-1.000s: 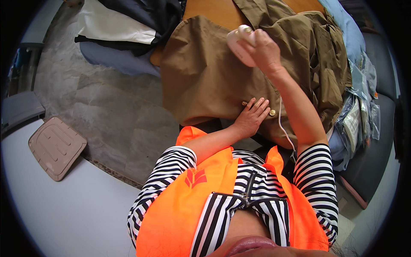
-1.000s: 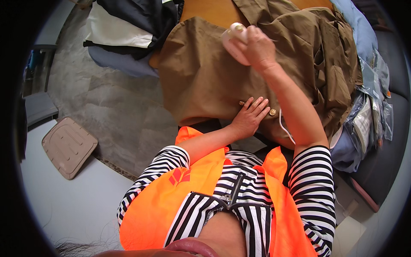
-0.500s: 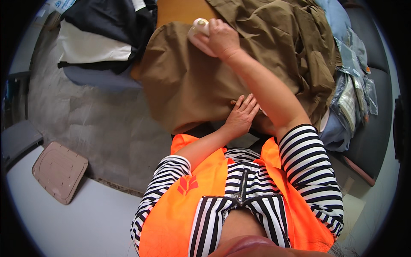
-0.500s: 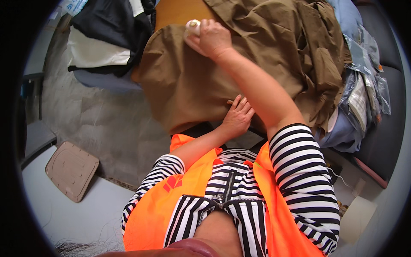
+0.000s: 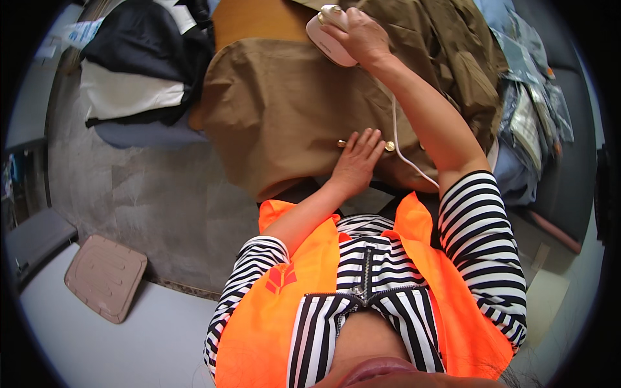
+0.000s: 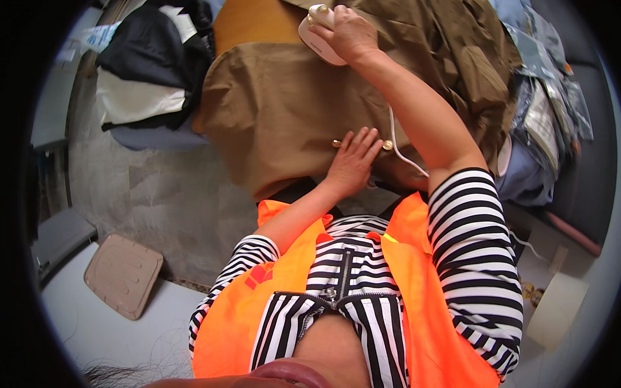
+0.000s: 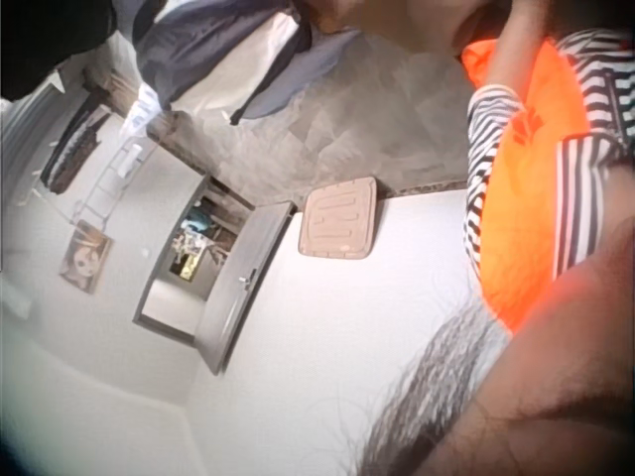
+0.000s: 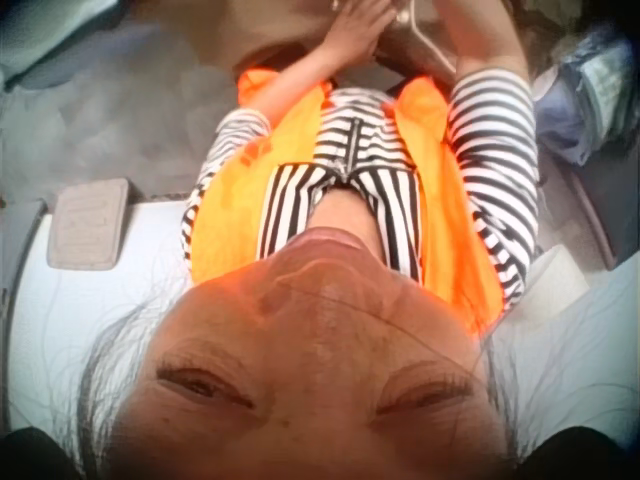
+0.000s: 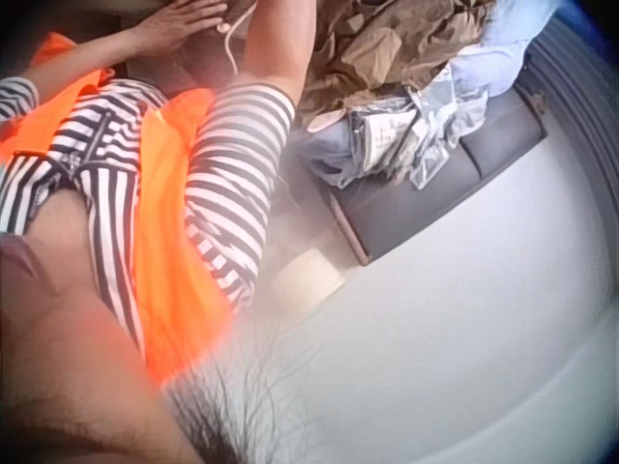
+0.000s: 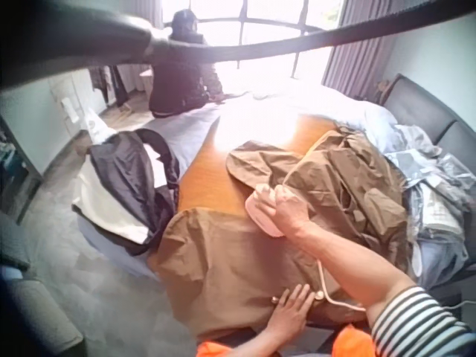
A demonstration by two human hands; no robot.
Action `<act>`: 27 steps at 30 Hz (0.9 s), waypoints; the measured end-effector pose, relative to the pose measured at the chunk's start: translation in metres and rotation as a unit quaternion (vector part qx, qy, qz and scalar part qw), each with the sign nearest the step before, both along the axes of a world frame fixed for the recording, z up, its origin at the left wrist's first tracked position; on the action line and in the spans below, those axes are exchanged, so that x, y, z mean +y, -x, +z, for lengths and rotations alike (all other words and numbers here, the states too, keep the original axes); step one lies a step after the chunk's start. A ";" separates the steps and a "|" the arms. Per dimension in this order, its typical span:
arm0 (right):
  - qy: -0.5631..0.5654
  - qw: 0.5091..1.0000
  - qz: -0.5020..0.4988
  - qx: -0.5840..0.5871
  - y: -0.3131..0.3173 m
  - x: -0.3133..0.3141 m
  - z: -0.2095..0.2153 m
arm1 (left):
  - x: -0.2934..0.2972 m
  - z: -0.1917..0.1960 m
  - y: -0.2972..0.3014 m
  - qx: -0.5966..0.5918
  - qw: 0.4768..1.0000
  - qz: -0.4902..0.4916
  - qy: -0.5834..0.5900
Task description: The person irons a brown jacket on a table using a handheld iron. They repeatedly smooth the fabric, reposition the jacket, and continue ironing different sections.
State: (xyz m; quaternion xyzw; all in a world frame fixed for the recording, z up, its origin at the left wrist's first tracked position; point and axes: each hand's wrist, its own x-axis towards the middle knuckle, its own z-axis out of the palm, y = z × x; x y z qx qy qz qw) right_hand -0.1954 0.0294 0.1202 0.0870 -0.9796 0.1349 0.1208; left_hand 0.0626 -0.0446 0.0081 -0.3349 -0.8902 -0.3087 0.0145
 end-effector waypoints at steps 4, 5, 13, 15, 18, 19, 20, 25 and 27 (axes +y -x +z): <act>0.054 0.997 -0.061 0.002 -0.074 0.105 0.050 | 0.002 0.003 0.002 0.009 1.000 -0.002 -0.005; 0.060 0.996 -0.072 0.009 -0.099 0.138 0.062 | 0.002 0.005 0.001 0.001 1.000 -0.006 0.000; -0.004 0.943 -0.332 0.033 -0.280 0.376 0.107 | 0.009 0.017 0.002 0.007 0.998 -0.019 0.065; -0.064 0.915 -0.397 0.023 -0.315 0.418 0.098 | 0.010 0.017 0.002 0.011 0.997 -0.024 0.075; -0.080 0.877 -0.473 -0.008 -0.348 0.465 0.074 | 0.011 0.020 0.002 0.014 0.995 -0.031 0.090; -0.071 0.868 -0.492 -0.016 -0.354 0.477 0.064 | 0.012 0.022 0.002 0.015 0.995 -0.032 0.096; -0.063 0.858 -0.509 -0.024 -0.358 0.488 0.054 | 0.012 0.023 0.002 0.015 0.994 -0.033 0.103; -0.019 0.871 -0.491 0.008 -0.340 0.523 0.003 | 0.013 0.024 0.002 0.007 0.991 -0.036 0.131; -0.021 0.892 -0.447 0.059 -0.328 0.531 -0.013 | 0.007 0.023 0.004 0.014 0.989 -0.038 0.142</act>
